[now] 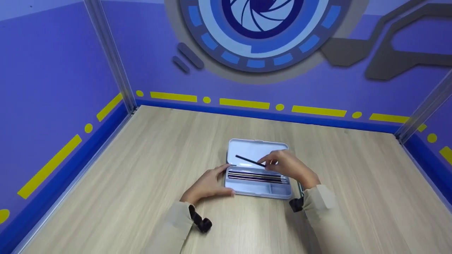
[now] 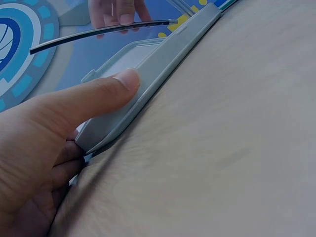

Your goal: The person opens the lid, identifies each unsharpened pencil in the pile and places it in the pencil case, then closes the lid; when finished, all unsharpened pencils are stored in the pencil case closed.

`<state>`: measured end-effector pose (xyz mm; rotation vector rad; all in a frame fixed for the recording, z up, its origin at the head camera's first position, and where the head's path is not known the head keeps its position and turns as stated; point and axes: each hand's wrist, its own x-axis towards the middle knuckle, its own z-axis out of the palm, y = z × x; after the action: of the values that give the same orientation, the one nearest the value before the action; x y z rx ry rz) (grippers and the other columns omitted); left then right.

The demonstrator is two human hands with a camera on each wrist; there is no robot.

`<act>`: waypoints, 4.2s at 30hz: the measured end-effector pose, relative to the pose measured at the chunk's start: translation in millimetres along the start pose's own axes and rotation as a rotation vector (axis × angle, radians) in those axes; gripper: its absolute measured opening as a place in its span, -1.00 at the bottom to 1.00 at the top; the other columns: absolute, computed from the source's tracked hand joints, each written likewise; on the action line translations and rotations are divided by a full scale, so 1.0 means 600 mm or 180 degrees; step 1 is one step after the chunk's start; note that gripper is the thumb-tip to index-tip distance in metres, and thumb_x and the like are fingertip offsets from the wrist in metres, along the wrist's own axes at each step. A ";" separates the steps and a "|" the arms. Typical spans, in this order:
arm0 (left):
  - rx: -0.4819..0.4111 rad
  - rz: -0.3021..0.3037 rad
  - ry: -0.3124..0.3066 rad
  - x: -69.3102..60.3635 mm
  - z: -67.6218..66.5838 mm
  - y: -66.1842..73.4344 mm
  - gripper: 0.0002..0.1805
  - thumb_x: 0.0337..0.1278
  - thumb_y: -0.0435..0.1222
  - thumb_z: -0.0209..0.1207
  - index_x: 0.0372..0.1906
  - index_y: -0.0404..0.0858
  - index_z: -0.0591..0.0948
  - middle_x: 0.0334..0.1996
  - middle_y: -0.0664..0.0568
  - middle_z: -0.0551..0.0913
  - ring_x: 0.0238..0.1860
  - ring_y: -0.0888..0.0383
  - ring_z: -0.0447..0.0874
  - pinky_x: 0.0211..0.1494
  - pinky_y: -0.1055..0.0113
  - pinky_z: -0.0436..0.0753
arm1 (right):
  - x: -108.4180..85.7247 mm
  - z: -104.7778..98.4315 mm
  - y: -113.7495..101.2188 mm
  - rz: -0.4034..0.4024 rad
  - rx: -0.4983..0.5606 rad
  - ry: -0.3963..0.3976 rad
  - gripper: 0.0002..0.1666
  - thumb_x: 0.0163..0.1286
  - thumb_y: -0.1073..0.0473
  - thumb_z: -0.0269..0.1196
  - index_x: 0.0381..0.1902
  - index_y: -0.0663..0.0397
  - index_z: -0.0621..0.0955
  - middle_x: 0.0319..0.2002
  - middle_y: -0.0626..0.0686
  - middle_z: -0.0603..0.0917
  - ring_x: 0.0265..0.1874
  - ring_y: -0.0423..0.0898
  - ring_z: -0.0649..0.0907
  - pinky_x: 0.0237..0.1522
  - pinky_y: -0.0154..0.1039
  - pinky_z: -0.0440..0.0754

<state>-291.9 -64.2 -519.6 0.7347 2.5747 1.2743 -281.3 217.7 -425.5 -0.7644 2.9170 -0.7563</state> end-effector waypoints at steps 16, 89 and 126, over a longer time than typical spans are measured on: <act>-0.0059 0.0104 0.0032 -0.001 -0.001 0.001 0.10 -0.37 0.05 0.52 0.42 -0.14 0.31 0.35 -0.11 0.40 0.38 -0.02 0.31 0.43 0.04 0.31 | 0.018 0.016 0.003 -0.0208 -0.0292 -0.0156 -0.64 0.19 0.43 0.31 -0.12 -0.05 0.76 -0.25 -0.02 0.77 -0.33 -0.20 0.67 -0.17 -0.24 0.71; -0.0081 0.0053 0.0019 -0.002 -0.001 0.002 0.12 -0.37 0.04 0.53 0.43 -0.18 0.28 0.39 -0.14 0.34 0.42 -0.05 0.25 0.47 0.04 0.25 | 0.021 0.054 0.006 0.0330 -0.0435 0.0022 -0.73 0.17 0.37 0.33 -0.21 -0.03 0.78 -0.30 -0.05 0.76 -0.36 -0.20 0.62 -0.15 -0.14 0.69; -0.0058 0.0058 0.0025 0.000 0.004 -0.002 0.12 -0.37 0.03 0.53 0.44 -0.20 0.27 0.39 -0.18 0.32 0.42 -0.10 0.24 0.47 -0.01 0.23 | -0.037 -0.030 0.092 0.0555 0.0472 0.0679 -0.52 0.47 0.13 0.10 0.23 0.31 0.49 0.18 0.30 0.56 0.20 0.22 0.53 0.21 0.15 0.48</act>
<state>-291.3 -62.8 -521.9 0.7530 2.5650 1.3068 -289.7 278.2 -437.6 -0.4342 3.0128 -1.0808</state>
